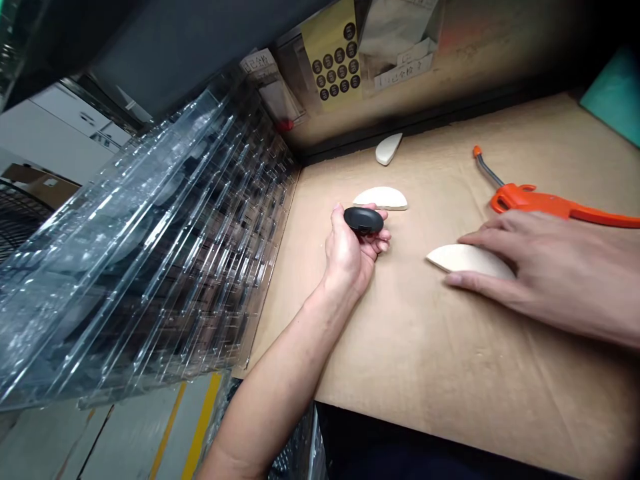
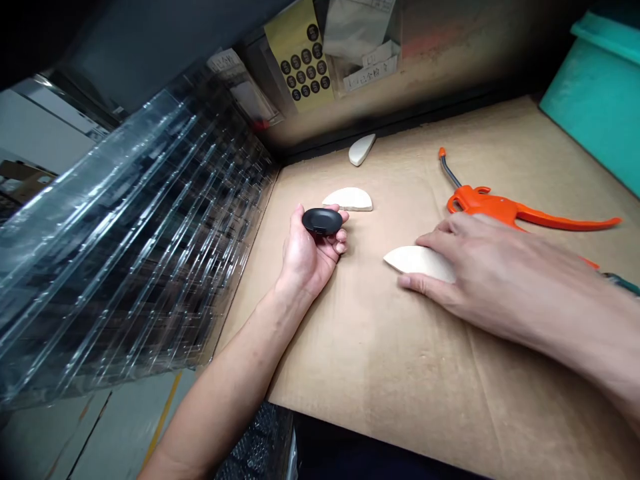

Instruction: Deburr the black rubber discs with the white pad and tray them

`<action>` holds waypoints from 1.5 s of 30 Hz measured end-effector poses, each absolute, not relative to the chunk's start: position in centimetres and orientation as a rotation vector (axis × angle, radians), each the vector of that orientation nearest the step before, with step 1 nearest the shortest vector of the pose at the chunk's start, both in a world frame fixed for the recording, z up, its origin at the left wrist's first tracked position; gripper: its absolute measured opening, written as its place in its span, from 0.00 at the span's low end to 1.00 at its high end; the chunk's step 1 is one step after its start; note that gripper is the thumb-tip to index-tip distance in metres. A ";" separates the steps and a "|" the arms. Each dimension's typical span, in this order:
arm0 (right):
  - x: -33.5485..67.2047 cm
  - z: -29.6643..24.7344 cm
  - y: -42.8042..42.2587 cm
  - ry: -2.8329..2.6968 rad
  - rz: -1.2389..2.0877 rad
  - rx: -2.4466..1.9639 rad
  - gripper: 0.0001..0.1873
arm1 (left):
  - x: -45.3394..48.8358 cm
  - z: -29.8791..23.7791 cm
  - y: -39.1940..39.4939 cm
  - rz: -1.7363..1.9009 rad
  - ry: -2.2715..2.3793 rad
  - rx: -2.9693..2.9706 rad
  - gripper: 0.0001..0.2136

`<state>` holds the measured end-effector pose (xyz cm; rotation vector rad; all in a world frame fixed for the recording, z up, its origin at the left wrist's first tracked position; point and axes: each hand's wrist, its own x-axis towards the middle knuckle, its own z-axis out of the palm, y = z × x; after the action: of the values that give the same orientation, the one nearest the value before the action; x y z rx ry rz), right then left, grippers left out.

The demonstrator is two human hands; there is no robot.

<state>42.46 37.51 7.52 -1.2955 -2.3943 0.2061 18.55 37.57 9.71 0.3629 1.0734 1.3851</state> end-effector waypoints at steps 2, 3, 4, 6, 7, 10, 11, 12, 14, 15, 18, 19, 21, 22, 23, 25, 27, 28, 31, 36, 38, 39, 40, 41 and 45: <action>41.4 7.6 36.8 -2.502 0.114 -1.316 0.19 | 18.7 9.6 37.5 1.387 1.077 0.408 0.24; 41.1 7.7 36.6 -2.515 0.096 -1.359 0.18 | 18.8 9.6 37.4 1.390 1.083 0.430 0.23; 41.1 7.8 36.6 -2.496 0.100 -1.419 0.17 | 19.0 9.6 37.4 1.390 1.092 0.447 0.23; 41.0 8.1 36.6 -2.430 0.137 -1.470 0.18 | 19.4 9.6 37.2 1.371 1.112 0.462 0.23; 40.9 8.3 36.6 -2.378 0.150 -1.455 0.19 | 19.7 9.7 37.1 1.352 1.120 0.462 0.22; 40.3 8.8 36.5 -2.224 0.165 -1.302 0.23 | 20.5 9.9 36.6 1.284 1.118 0.457 0.21; 40.0 8.9 36.5 -2.211 0.179 -1.243 0.24 | 20.7 10.0 36.4 1.266 1.117 0.458 0.21; 39.7 8.9 36.3 -2.217 0.195 -1.193 0.22 | 21.0 10.0 36.2 1.250 1.118 0.458 0.22; 39.2 8.9 36.1 -2.259 0.249 -1.102 0.17 | 21.5 10.1 35.9 1.223 1.122 0.462 0.23; 39.1 9.0 35.9 -2.281 0.278 -1.065 0.14 | 21.7 10.1 35.7 1.213 1.125 0.465 0.23; 38.9 9.1 35.7 -2.337 0.327 -1.020 0.11 | 22.1 10.2 35.5 1.202 1.133 0.464 0.23; 38.9 9.1 35.7 -2.361 0.327 -1.021 0.10 | 22.2 10.2 35.4 1.204 1.136 0.463 0.22; 39.0 9.2 35.8 -2.403 0.285 -1.068 0.12 | 22.2 10.2 35.5 1.202 1.141 0.474 0.22; 39.1 9.2 35.9 -2.418 0.247 -1.108 0.13 | 22.2 10.2 35.5 1.200 1.143 0.486 0.23; 39.2 9.2 36.1 -2.424 0.213 -1.147 0.13 | 22.2 10.2 35.5 1.195 1.144 0.498 0.23; 39.3 9.3 36.2 -2.422 0.211 -1.177 0.13 | 22.1 10.1 35.5 1.184 1.151 0.511 0.23; 39.6 9.4 36.3 -2.437 0.309 -1.099 0.12 | 22.1 10.0 35.5 1.180 1.155 0.503 0.23; 39.7 9.4 36.3 -2.451 0.370 -1.051 0.12 | 22.2 10.0 35.5 1.181 1.152 0.498 0.23; 39.8 9.6 36.2 -2.486 0.390 -1.032 0.11 | 22.2 9.9 35.4 1.182 1.142 0.486 0.23; 39.6 9.5 36.2 -2.444 0.269 -1.162 0.12 | 22.2 10.0 35.4 1.157 1.152 0.550 0.23; 39.6 9.6 36.2 -2.446 0.405 -1.098 0.12 | 22.1 10.0 35.4 1.155 1.152 0.558 0.23; 39.7 9.7 36.1 -2.440 0.489 -1.062 0.13 | 22.1 10.1 35.4 1.155 1.153 0.554 0.22; 39.8 9.8 36.1 -2.429 0.572 -1.033 0.13 | 22.1 10.1 35.4 1.154 1.155 0.549 0.22; 39.9 9.9 36.1 -2.415 0.649 -1.014 0.14 | 22.1 10.2 35.3 1.153 1.159 0.547 0.22; 40.2 9.8 36.3 -2.400 0.741 -1.047 0.14 | 22.3 10.4 35.3 1.136 1.184 0.551 0.23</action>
<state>40.18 36.32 9.80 -1.0465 -2.3997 0.7410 22.26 35.29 10.35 0.5511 1.1843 1.1363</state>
